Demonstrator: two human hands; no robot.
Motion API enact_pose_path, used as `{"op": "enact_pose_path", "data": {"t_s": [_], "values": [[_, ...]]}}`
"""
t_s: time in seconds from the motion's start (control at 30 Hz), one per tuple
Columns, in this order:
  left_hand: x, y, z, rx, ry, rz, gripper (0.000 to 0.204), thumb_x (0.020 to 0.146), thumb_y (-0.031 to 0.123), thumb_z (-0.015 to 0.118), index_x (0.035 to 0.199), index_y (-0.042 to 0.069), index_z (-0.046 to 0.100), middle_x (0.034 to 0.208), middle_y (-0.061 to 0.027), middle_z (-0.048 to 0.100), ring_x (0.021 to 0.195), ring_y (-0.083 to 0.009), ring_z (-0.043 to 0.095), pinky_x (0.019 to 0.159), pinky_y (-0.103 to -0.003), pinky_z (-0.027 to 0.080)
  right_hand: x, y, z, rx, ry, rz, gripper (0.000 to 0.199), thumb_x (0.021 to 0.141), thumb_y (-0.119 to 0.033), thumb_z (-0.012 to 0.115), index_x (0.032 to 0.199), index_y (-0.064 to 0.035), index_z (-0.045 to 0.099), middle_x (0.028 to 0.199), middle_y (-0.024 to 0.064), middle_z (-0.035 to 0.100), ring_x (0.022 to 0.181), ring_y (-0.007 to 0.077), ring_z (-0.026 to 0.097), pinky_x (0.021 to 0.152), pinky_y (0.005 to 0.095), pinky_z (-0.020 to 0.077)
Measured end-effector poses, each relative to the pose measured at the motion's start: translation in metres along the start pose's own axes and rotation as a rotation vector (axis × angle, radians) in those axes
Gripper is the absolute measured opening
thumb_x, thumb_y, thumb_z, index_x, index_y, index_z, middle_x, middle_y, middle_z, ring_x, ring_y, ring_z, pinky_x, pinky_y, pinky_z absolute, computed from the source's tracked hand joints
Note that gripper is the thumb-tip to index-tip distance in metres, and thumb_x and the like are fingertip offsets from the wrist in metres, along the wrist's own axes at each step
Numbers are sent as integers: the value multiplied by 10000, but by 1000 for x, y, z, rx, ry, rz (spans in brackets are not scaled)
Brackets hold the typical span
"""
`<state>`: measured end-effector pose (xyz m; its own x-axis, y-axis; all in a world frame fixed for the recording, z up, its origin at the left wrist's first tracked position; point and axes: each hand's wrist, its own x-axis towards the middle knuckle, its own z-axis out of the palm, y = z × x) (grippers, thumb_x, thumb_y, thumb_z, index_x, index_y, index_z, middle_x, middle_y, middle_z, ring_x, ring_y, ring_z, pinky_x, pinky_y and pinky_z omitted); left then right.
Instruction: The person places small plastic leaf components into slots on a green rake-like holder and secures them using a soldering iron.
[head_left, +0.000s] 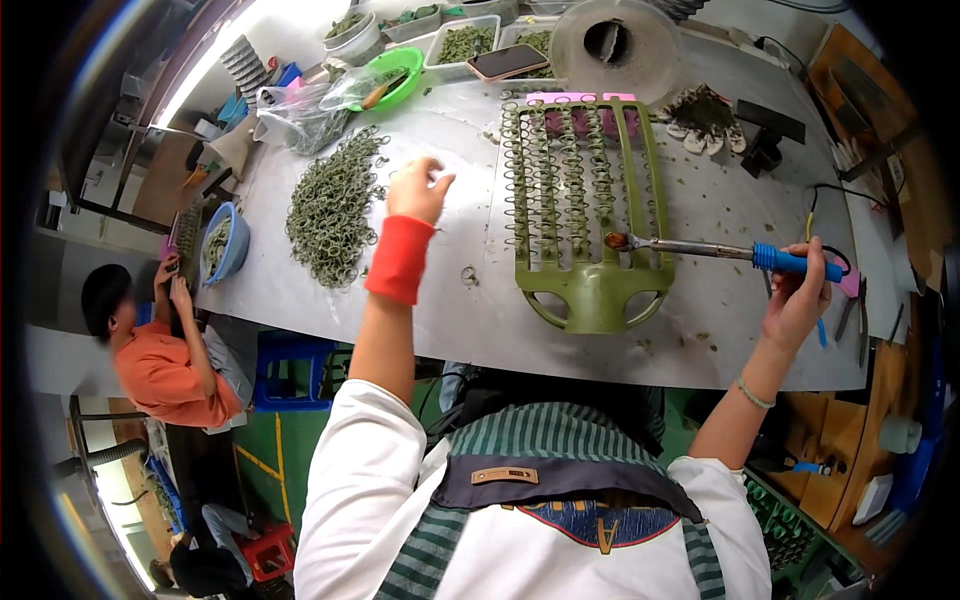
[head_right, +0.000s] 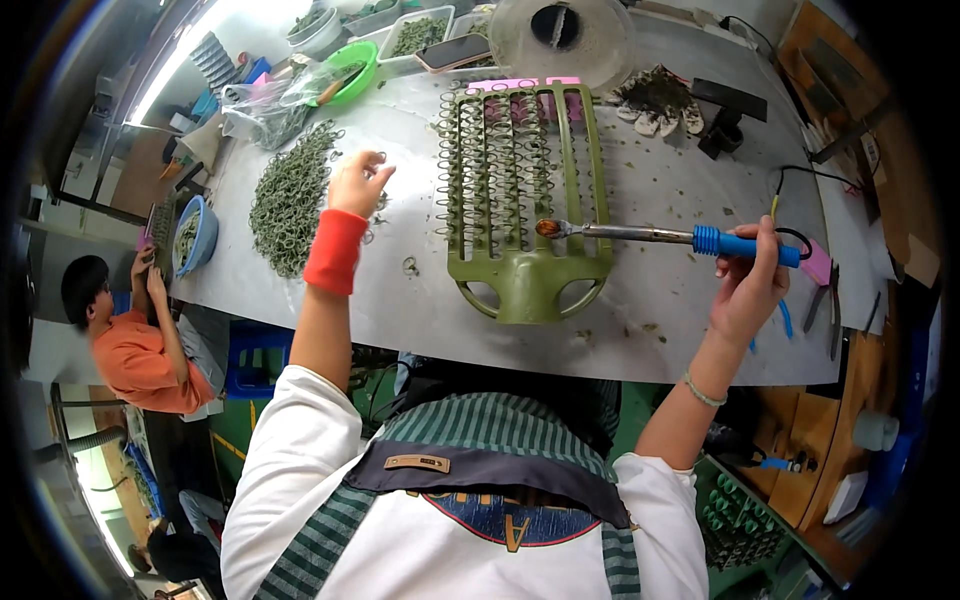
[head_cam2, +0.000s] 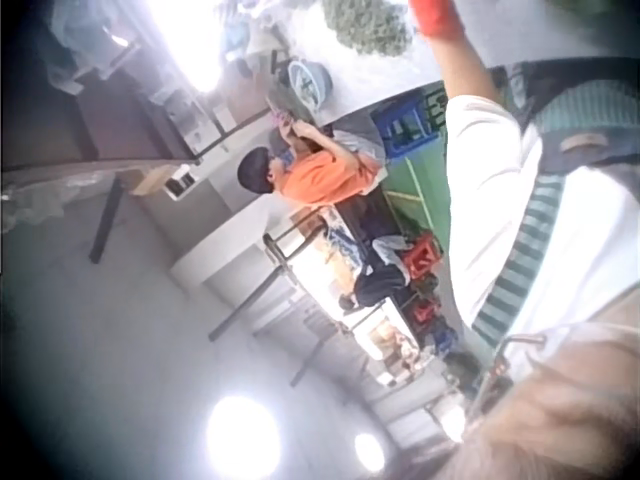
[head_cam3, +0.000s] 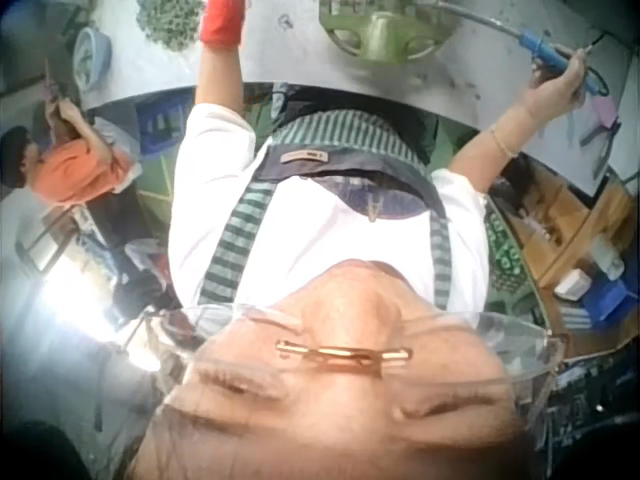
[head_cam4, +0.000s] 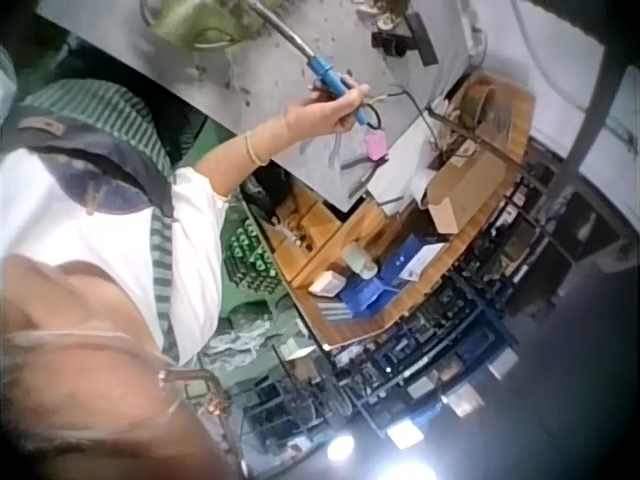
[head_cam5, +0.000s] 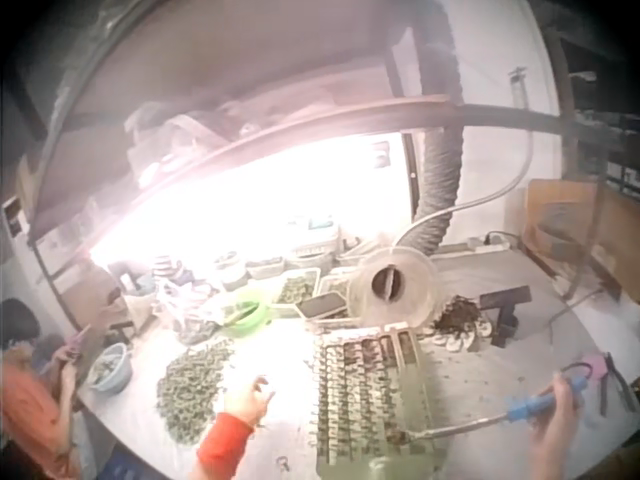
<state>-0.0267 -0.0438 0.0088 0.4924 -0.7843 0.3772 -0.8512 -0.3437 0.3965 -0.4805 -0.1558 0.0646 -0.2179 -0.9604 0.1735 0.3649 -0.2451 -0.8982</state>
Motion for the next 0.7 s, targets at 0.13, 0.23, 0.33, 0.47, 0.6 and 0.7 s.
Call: {"op": "enact_pose_path", "data": {"t_s": [0.13, 0.23, 0.33, 0.47, 0.6, 0.7], "values": [[-14, -36, 0, 449, 30, 49, 255, 765, 242, 747, 921, 49, 687, 802, -129, 681, 719, -236, 645, 680, -338, 503, -1, -2, 0, -11, 6, -5, 304, 875, -284, 648, 701, -37, 620, 646, 46, 598, 446, 91, 494, 420, 191, 365], [-11, -32, -9, -169, -122, -276, 229, 775, 243, 743, 889, 48, 705, 778, -99, 685, 695, -177, 629, 673, -308, 494, -1, -4, -1, -32, -7, -12, 306, 873, -288, 651, 701, -36, 620, 652, 47, 601, 450, 90, 495, 423, 190, 368], [-12, -33, -12, -487, -80, -321, 186, 816, 198, 718, 828, 20, 665, 781, -87, 679, 737, -156, 632, 688, -306, 499, -3, -7, 1, -29, -16, -16, 307, 874, -290, 650, 702, -37, 621, 655, 47, 603, 454, 88, 496, 426, 190, 369], [-18, -20, -15, -257, -31, -191, 146, 809, 163, 718, 792, 37, 647, 788, -78, 676, 713, -179, 628, 666, -317, 496, -4, -8, -1, -34, -18, -23, 311, 876, -295, 649, 703, -38, 624, 655, 43, 602, 457, 86, 494, 428, 188, 368], [-22, -16, -18, 191, 391, 384, 117, 788, 169, 721, 833, 72, 672, 784, -95, 667, 659, -225, 607, 638, -324, 497, -5, -8, -2, -37, -19, -25, 311, 875, -302, 652, 705, -42, 626, 654, 39, 600, 458, 85, 494, 426, 188, 365], [-33, -32, -12, -136, -86, -10, 108, 824, 190, 694, 842, 84, 680, 761, -82, 674, 639, -220, 636, 610, -331, 498, -5, -10, -1, -32, -17, -19, 310, 872, -304, 656, 706, -45, 628, 656, 38, 601, 459, 85, 495, 425, 187, 365]]}}
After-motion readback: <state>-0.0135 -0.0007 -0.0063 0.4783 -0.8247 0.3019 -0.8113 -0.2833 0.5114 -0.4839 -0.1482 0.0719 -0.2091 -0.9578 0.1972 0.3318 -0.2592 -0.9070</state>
